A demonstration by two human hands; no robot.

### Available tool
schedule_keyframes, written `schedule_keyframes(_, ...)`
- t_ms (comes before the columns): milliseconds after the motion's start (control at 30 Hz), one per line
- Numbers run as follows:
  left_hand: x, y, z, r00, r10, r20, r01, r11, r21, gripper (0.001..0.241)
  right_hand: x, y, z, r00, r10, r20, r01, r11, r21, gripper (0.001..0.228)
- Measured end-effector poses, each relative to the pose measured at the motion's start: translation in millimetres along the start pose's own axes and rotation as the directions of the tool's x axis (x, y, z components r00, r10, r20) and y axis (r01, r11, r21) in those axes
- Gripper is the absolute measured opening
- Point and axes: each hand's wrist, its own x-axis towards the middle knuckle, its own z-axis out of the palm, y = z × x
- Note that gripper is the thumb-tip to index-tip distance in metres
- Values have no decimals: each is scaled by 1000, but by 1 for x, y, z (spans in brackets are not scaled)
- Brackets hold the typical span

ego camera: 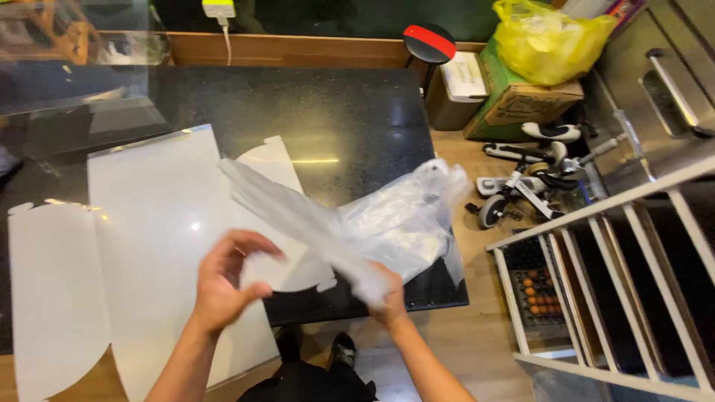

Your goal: Removing plastic sheets from a bag and flattening/stacking them on a counter.

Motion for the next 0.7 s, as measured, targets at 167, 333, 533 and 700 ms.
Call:
schedule_keyframes(167,58,-46,4,986,104,-129,-7,804,594,126,-14,11,-61,881,437,-183,-294,807,511,28)
schedule_keyframes(333,97,-151,39,974,-204,102,113,819,562,101,7,4,-125,811,584,-22,-389,568,726,34)
schedule_keyframes(533,112,-246,78,899,-414,142,361,885,294,46,33,48,-183,640,768,22,-540,429,725,46)
schedule_keyframes(700,81,-311,82,843,-537,-23,512,789,340,49,16,167,-192,556,826,-90,-675,512,531,51)
